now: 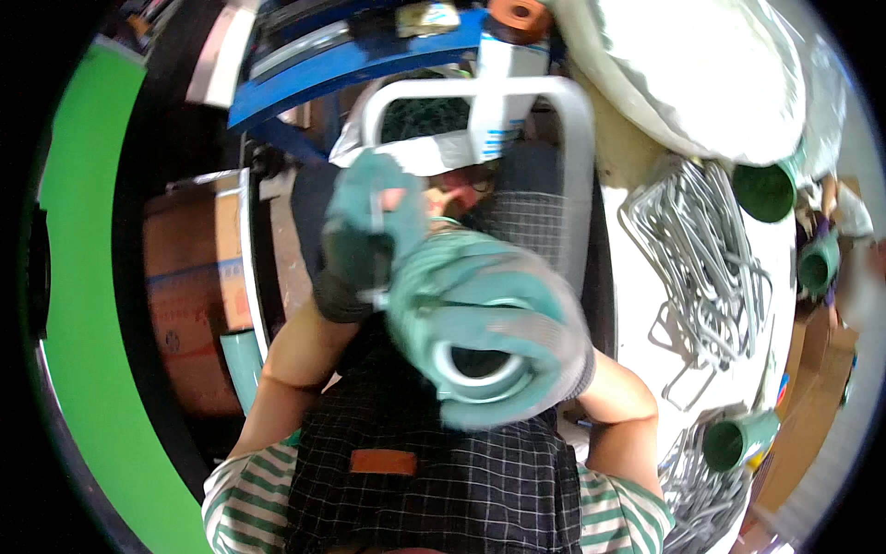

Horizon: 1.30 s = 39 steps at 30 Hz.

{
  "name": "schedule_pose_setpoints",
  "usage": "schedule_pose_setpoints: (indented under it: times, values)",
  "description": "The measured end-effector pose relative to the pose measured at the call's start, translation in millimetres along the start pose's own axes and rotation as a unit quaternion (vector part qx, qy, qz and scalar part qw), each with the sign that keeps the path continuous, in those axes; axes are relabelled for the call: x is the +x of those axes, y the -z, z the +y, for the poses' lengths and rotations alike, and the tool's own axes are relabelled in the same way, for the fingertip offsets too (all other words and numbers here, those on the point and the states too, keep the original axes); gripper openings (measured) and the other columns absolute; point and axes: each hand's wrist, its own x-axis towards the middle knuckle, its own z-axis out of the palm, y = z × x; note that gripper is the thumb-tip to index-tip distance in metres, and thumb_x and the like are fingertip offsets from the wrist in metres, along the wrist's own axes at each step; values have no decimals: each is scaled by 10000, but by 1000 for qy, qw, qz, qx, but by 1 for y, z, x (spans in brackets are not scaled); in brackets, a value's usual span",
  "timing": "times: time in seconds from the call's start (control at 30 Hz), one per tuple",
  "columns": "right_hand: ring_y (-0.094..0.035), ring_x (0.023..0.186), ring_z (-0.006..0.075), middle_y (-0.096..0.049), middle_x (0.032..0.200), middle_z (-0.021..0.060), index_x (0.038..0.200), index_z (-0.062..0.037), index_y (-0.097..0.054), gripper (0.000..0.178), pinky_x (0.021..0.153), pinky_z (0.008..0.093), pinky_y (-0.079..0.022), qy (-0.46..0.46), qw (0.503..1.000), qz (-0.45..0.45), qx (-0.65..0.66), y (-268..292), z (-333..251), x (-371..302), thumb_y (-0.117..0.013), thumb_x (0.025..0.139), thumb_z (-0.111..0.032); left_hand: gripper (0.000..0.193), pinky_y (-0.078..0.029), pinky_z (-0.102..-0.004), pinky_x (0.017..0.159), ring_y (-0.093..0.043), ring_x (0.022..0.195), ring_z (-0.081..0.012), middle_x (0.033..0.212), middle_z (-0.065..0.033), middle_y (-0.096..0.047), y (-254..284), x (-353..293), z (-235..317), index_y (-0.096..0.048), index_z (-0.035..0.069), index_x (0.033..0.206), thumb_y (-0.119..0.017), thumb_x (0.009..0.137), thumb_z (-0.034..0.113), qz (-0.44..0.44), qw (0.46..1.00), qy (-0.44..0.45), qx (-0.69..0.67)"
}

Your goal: The person assembles green plastic kettles by inserting metal handles into the kettle bodies and applying adhesive labels. They handle the kettles and handles one at a time, repeatedly picking up parts from the table, inserting the handle, and placing the finished unit aside.

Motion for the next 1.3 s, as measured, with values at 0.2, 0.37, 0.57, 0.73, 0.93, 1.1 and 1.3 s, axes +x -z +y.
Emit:
schedule_pose_setpoints:
  times: [0.2, 0.37, 0.57, 0.73, 0.93, 1.1, 1.3]
  values:
    - [-592, 1033, 170, -599, 1328, 125, 1447, -27, -495, 426, 915, 283, -476, -200, 912, 355, 39, -1, 60, 17, -493, 1101, -276, 399, -320, -280, 492, -395, 526, -135, 657, 16, -433, 31, -22, 29, -523, 125, 857, -397, 1133, 382, -48, 885, 118, -448]
    - [-669, 959, 262, -681, 1065, 144, 1137, 47, -645, 292, 847, 333, -531, -113, 992, 46, 34, -11, 103, -16, -639, 971, -194, 341, -493, -359, 930, -619, 983, -243, 1109, -142, -662, 17, -42, 39, -572, -19, 1266, -432, 1102, 246, 196, 974, -25, 114]
    - [-656, 928, 126, -713, 1066, 67, 1266, 68, -656, 376, 859, 298, -530, -212, 910, 108, 339, -31, 98, -25, -614, 1030, -221, 386, -520, -400, 1002, -655, 1065, -279, 1222, -152, -674, 24, -116, 52, -579, -57, 1309, -545, 1015, 192, 62, 985, -31, 156]
    - [-646, 1052, 146, -666, 1188, 86, 1296, 13, -683, 360, 925, 304, -534, -227, 930, 181, 225, -48, 78, -28, -648, 1011, -204, 405, -527, -399, 999, -657, 1072, -281, 1248, -162, -663, 42, -142, 40, -559, -56, 1339, -541, 1020, 193, -24, 962, 101, 254]
    - [-608, 1146, 314, -610, 1259, 180, 1356, -4, -593, 443, 997, 412, -497, -33, 928, 242, -281, -68, 126, -25, -674, 961, -188, 430, -535, -399, 994, -659, 1079, -284, 1279, -175, -649, 73, -127, 32, -534, -55, 1376, -536, 1025, 194, 62, 936, 63, 342]
    - [-471, 1376, 361, -488, 1469, 229, 1467, 20, -467, 766, 1139, 480, -407, 33, 923, 271, -273, -25, 67, -31, -797, 830, -249, 452, -542, -398, 991, -661, 1085, -287, 1306, -185, -638, 92, -72, 45, -514, -54, 1406, -531, 1030, 195, 156, 909, -57, 381]
    - [-606, 1247, 240, -631, 1358, 165, 1398, 12, -583, 479, 1092, 387, -481, -128, 934, 303, 141, 52, 65, -86, -633, 1034, -294, 479, -550, -398, 987, -663, 1093, -289, 1337, -197, -624, 79, -19, 70, -490, -53, 1443, -526, 1035, 196, 175, 891, -204, 365]
